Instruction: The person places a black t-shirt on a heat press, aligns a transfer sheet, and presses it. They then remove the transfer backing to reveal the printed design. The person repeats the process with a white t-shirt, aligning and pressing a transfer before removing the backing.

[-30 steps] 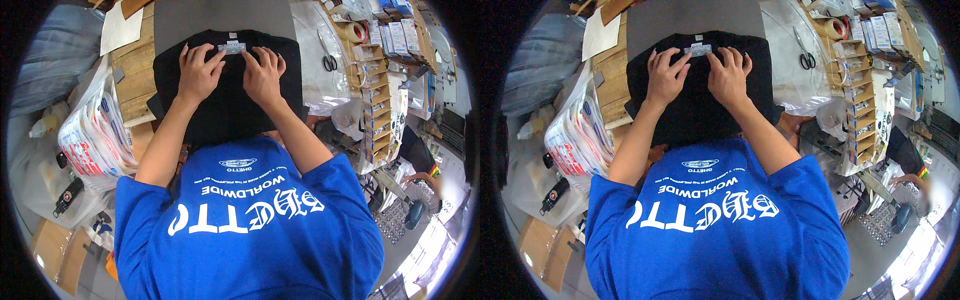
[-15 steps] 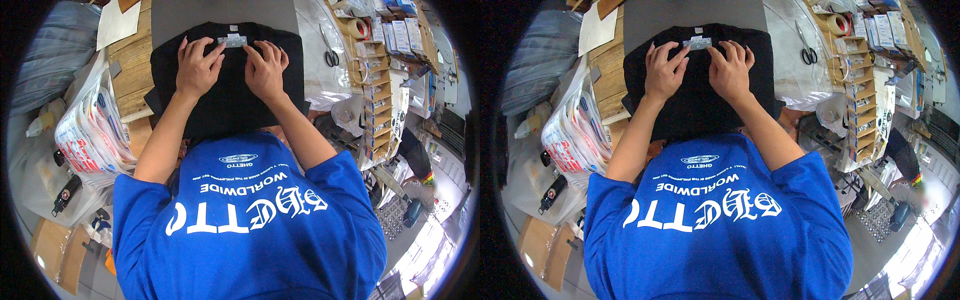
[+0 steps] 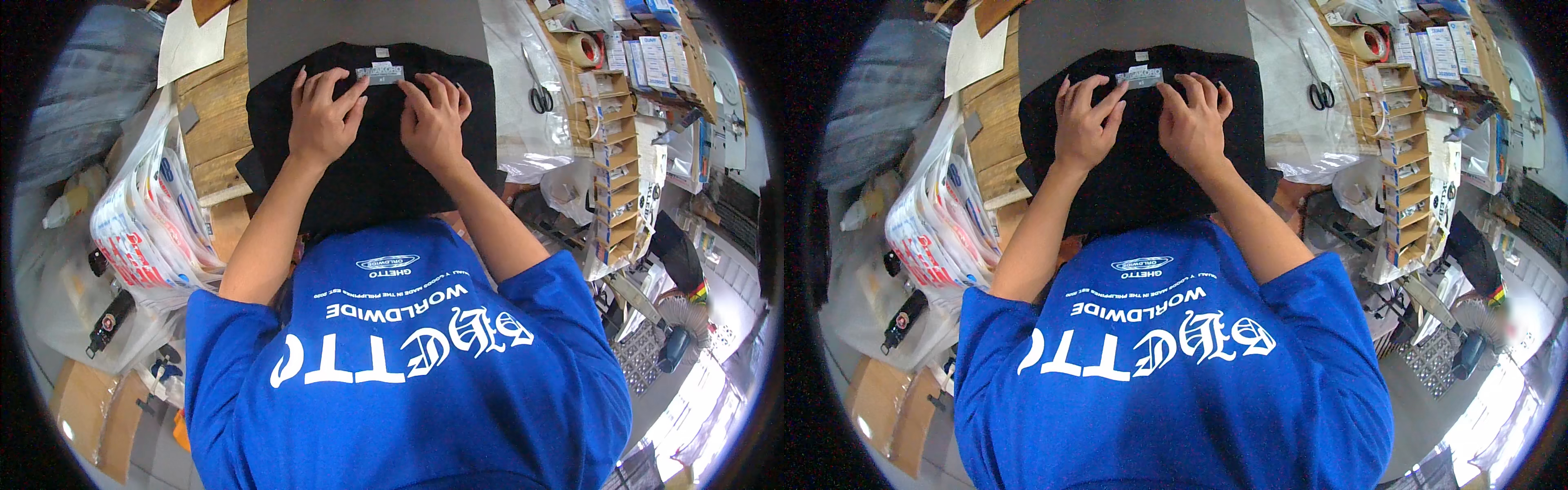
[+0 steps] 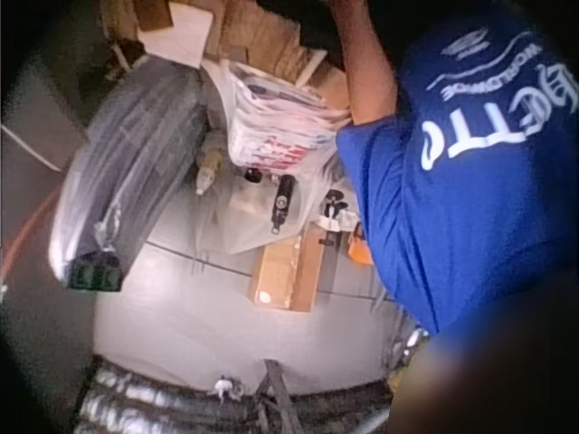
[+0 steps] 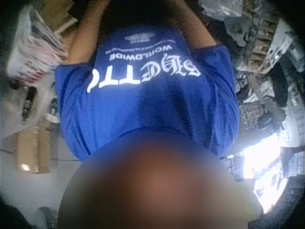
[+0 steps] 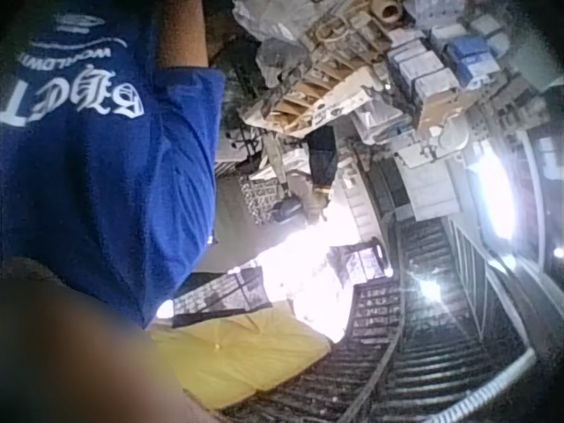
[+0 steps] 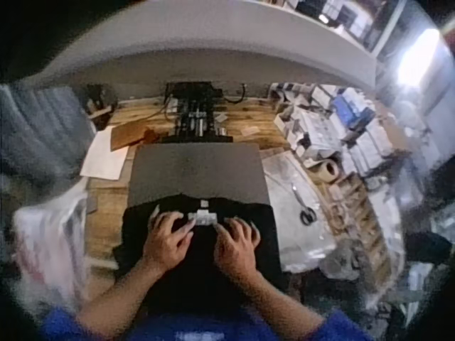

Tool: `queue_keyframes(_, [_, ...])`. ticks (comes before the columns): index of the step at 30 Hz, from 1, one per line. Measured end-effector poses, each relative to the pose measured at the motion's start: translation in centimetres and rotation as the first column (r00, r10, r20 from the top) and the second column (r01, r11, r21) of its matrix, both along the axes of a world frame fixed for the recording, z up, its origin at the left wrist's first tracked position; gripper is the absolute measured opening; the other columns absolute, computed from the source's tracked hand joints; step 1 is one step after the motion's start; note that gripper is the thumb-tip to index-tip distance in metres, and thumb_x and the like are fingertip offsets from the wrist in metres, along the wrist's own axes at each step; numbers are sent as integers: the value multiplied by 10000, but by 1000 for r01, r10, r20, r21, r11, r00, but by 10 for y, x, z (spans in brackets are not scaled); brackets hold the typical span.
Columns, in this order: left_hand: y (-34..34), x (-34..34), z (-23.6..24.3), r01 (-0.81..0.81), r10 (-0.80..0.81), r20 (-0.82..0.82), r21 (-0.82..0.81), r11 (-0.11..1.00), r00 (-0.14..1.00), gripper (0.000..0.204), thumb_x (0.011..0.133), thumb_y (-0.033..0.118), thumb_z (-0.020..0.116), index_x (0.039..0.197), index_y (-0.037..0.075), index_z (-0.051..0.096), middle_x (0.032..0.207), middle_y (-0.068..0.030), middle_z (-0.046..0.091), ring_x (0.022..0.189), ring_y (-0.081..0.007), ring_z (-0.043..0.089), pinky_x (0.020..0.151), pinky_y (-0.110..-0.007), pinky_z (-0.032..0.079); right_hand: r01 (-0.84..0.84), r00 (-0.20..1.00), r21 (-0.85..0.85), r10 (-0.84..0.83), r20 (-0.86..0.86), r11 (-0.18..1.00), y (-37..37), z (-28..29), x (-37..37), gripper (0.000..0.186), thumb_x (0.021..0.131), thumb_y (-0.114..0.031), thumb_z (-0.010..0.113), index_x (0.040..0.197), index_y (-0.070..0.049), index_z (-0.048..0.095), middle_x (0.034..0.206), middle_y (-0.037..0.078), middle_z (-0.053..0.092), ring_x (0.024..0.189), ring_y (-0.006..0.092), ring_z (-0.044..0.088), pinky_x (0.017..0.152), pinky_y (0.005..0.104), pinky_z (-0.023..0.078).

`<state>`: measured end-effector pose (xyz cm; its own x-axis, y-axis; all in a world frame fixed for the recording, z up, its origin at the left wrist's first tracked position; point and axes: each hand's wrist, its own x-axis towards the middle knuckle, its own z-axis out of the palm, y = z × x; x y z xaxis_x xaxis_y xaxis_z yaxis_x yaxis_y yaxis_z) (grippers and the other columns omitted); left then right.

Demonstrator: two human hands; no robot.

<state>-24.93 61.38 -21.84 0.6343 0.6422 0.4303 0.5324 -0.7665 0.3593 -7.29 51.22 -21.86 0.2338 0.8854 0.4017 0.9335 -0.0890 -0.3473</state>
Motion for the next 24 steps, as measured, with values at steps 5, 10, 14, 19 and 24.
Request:
queue_keyframes(5, [0,0,3,7,-7,1,-27,1000,1000,284,942,262,655,1200,193,752,1207,-86,620,1162,-284,594,1141,-534,328,2,1000,-21,-2,-8,1000,0,1,0,372,830,-125,680,1199,-171,685,1283,116,599,1285,330,515,1103,589,289])
queue_keyframes(10, [0,0,4,5,-5,-8,-16,1000,1000,281,938,265,660,1190,185,756,1202,-84,622,1154,-282,595,1141,-531,326,0,1000,-24,0,-19,1000,0,2,0,361,833,-125,677,1192,-168,689,1279,118,596,1290,329,511,1109,589,283])
queue_keyframes(14, [4,2,2,1,-1,13,10,1000,1000,275,934,265,667,1181,185,759,1198,-81,625,1152,-279,596,1143,-529,322,1,1000,-12,-1,-24,1000,5,2,2,363,833,-126,678,1193,-169,689,1273,115,596,1290,326,511,1110,589,284])
queue_keyframes(19, [17,6,-1,-6,6,18,11,1000,1000,271,927,256,677,1178,200,761,1205,-79,628,1159,-272,597,1148,-527,315,0,1000,9,0,-21,1000,17,-1,6,360,837,-129,680,1194,-171,688,1270,109,597,1287,324,512,1109,589,286])
queue_keyframes(24, [28,10,-2,-17,16,5,21,1000,1000,273,930,259,675,1185,209,759,1216,-77,627,1168,-271,595,1148,-536,314,2,1000,21,-2,-6,1000,29,-1,9,355,838,-131,680,1191,-171,687,1275,102,599,1288,315,512,1104,585,292])
